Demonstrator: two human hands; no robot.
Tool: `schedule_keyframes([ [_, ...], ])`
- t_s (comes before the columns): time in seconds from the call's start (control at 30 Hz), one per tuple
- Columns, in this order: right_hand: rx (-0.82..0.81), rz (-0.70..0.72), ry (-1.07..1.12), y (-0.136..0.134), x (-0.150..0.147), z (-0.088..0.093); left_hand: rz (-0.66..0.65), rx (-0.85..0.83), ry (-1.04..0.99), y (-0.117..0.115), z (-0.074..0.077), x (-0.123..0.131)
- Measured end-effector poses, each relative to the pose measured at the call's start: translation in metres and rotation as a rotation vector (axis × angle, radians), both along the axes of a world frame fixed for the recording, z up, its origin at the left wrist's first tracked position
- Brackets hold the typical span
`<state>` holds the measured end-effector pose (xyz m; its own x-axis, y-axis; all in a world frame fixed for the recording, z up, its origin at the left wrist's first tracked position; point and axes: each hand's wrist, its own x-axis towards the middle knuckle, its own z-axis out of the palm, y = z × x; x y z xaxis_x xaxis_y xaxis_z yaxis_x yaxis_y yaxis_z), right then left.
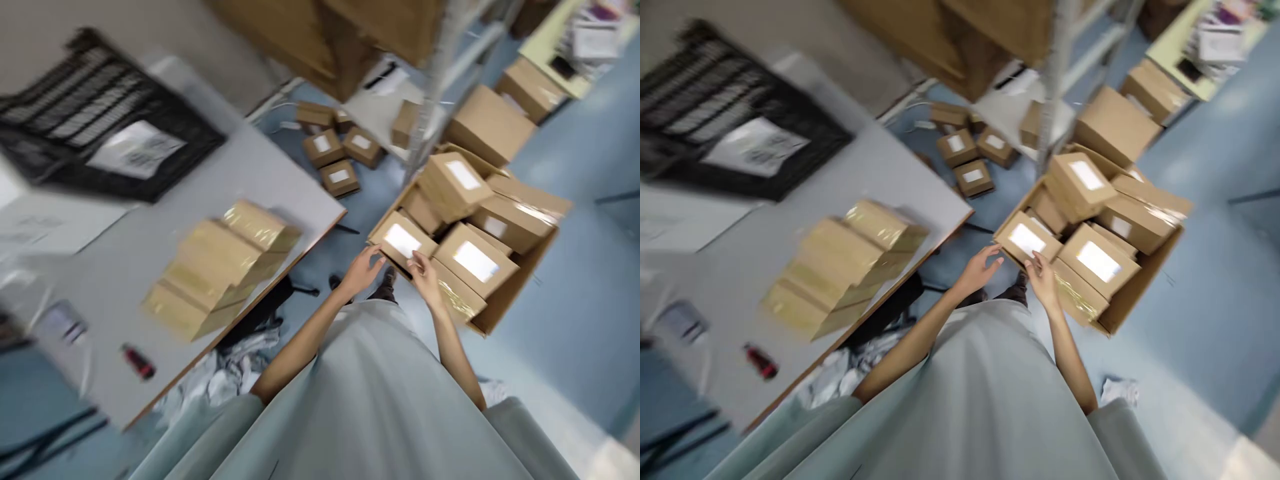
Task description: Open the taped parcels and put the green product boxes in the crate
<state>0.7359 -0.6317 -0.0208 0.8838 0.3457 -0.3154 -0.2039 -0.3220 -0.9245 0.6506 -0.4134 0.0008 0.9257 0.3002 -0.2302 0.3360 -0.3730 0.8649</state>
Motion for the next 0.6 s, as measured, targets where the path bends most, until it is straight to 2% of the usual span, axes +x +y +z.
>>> schedule_keyframes([
  [0.1, 0.036, 0.213, -0.034, 0.06, -0.001, 0.007, 0.248, -0.005, -0.03, 0.05, 0.01, -0.049],
  [0.17, 0.063, 0.353, -0.05, 0.105, -0.012, 0.012, 0.434, -0.001, -0.065, 0.084, 0.011, -0.093],
  [0.27, 0.087, 0.551, -0.057, 0.179, -0.043, 0.019, 0.708, 0.016, -0.146, 0.131, 0.005, -0.175],
  [0.37, 0.047, 0.695, -0.083, 0.257, -0.073, 0.02, 0.981, 0.054, -0.204, 0.172, -0.008, -0.271],
  [0.43, -0.037, 0.721, -0.112, 0.311, -0.085, 0.015, 1.189, 0.087, -0.172, 0.197, -0.021, -0.338],
  [0.5, -0.175, 0.676, -0.142, 0.361, -0.091, 0.007, 1.406, 0.126, -0.095, 0.221, -0.036, -0.398],
  [0.57, -0.302, 0.607, -0.194, 0.402, -0.095, -0.001, 1.571, 0.137, 0.017, 0.243, -0.051, -0.443],
  [0.6, -0.335, 0.587, -0.232, 0.417, -0.096, -0.005, 1.629, 0.09, 0.074, 0.252, -0.058, -0.458],
])
